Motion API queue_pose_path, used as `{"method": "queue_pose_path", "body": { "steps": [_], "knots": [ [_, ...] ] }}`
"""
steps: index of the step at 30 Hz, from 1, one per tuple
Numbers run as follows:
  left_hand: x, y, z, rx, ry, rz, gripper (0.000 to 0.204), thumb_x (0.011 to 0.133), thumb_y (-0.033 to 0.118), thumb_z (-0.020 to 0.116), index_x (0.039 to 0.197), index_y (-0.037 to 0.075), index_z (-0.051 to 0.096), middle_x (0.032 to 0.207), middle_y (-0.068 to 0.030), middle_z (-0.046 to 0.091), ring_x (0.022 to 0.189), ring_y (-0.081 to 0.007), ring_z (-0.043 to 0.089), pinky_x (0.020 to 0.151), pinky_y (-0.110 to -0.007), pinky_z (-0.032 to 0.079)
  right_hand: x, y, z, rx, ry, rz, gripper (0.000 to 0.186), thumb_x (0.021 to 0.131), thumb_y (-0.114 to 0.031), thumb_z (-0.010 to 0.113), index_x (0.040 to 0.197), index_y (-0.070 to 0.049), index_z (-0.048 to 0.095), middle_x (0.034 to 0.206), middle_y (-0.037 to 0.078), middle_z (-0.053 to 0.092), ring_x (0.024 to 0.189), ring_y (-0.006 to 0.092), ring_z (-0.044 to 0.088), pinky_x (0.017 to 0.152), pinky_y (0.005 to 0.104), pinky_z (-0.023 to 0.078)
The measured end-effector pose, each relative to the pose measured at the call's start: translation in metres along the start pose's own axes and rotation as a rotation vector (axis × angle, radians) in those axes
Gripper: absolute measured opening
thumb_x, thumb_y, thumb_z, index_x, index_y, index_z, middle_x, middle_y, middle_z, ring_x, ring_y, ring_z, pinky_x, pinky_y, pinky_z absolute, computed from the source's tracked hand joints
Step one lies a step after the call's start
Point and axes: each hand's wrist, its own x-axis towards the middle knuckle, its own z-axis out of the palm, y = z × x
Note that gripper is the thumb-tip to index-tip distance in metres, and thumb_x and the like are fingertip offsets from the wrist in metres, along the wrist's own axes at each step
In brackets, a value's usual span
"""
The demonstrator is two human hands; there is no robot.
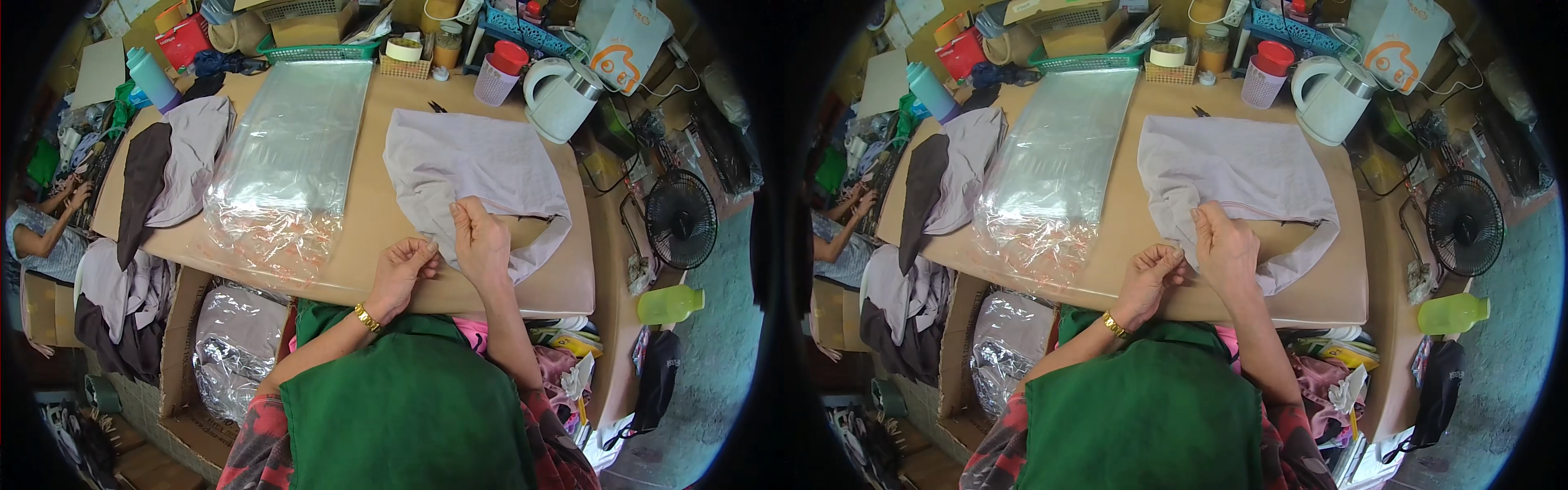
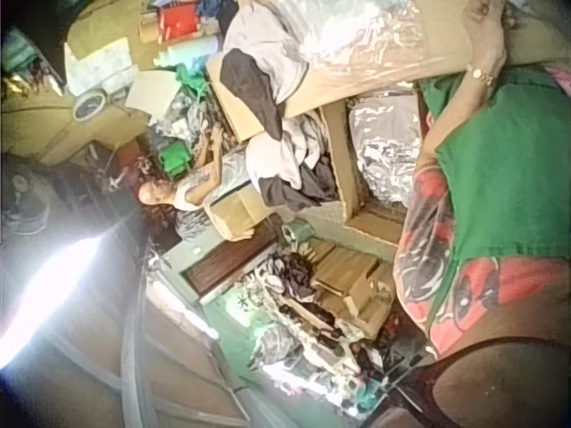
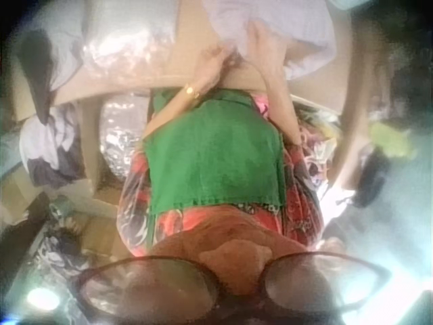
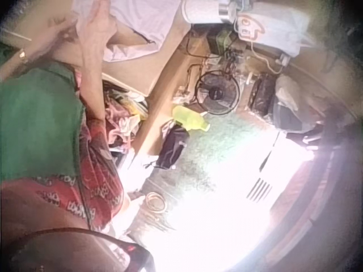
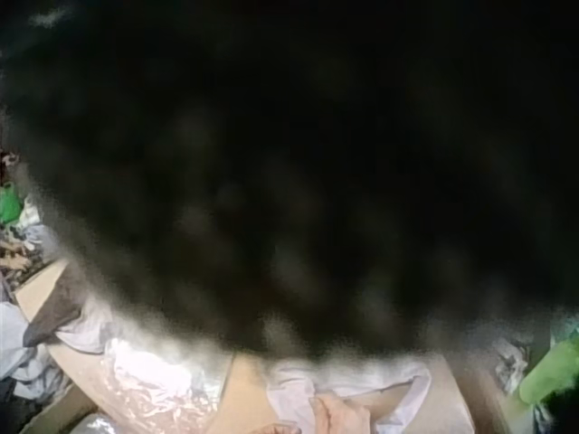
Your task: The person prepares a fabric bag and liner, first by flattening the bag on a table, then by trimming thread from the liner using small snips, and finally by inserting the liner into the bag and smoothing it out.
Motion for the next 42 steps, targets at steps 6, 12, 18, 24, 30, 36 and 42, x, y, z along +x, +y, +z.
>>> {"method": "queue_pose_path", "body": {
  "steps": [6,12,18,24,30,36,42],
  "knots": [
    [-0.005,0.009,0.008,-0.004,0.066,-0.06,0.022,0.089,0.027,0.067,0.088,0.005,0.065,0.074,-0.0001,0.063,0.064,-0.0048,0.055,0.055,-0.019,0.047,0.001,-0.004,-0.002,0.05,0.051,-0.069,0.013,0.086,-0.015,0.065,0.078,-0.005,0.06,0.063,0.012,0.059,0.056,0.0345,0.055,0.055,0.0415,0.042],
    [-0.005,0.006,0.007,0.059,0.09,-0.024,0.024,0.088,0.028,0.069,0.086,0.005,0.066,0.075,0.0005,0.064,0.064,-0.0052,0.055,0.054,-0.019,0.045,0.0,-0.006,-0.002,0.037,0.051,-0.077,0.016,0.088,-0.015,0.063,0.078,-0.004,0.061,0.059,0.013,0.055,0.05,0.0296,0.05,0.052,0.0384,0.039],
    [-0.007,0.012,0.013,0.081,0.093,-0.083,0.023,0.088,0.028,0.069,0.084,0.005,0.066,0.074,0.0006,0.063,0.062,-0.0054,0.054,0.054,-0.02,0.043,-0.002,-0.007,0.0,0.096,0.057,-0.019,0.02,0.09,-0.017,0.062,0.077,-0.002,0.061,0.054,0.013,0.051,0.044,0.0238,0.046,0.045,0.0342,0.035],
    [-0.002,0.003,0.004,0.04,0.022,-0.027,0.021,0.088,0.026,0.069,0.086,0.005,0.065,0.072,0.0014,0.061,0.061,-0.0053,0.052,0.057,-0.02,0.043,-0.001,-0.004,-0.003,0.038,0.064,-0.017,0.02,0.091,-0.016,0.062,0.078,-0.002,0.06,0.052,0.014,0.047,0.043,0.0229,0.043,0.044,0.0338,0.034],
    [-0.006,0.003,-0.001,-0.011,-0.066,0.031,0.02,0.091,0.024,0.065,0.092,0.004,0.062,0.078,0.0006,0.061,0.068,-0.0067,0.054,0.066,-0.022,0.046,0.005,0.009,-0.006,0.005,0.049,0.051,0.022,0.091,-0.017,0.06,0.076,-0.001,0.058,0.052,0.017,0.044,0.043,0.0235,0.04,0.045,0.0345,0.035],
    [-0.001,0.005,0.011,-0.149,-0.118,-0.061,0.02,0.095,0.025,0.059,0.1,0.005,0.06,0.091,-0.0019,0.063,0.083,-0.0108,0.059,0.079,-0.028,0.049,0.011,-0.005,-0.006,0.17,-0.024,0.034,0.019,0.088,-0.018,0.064,0.079,-0.002,0.06,0.057,0.012,0.052,0.05,0.0212,0.047,0.049,0.0345,0.037],
    [0.018,0.025,0.0,-0.411,-0.076,-0.036,0.025,0.097,0.025,0.054,0.113,0.005,0.056,0.105,-0.0055,0.065,0.099,-0.0142,0.061,0.088,-0.033,0.05,-0.019,0.008,-0.03,-0.026,-0.106,-0.03,0.043,0.068,-0.043,0.078,0.078,-0.005,0.061,0.065,0.012,0.062,0.062,0.0338,0.059,0.057,0.0414,0.046]
  ]
}}
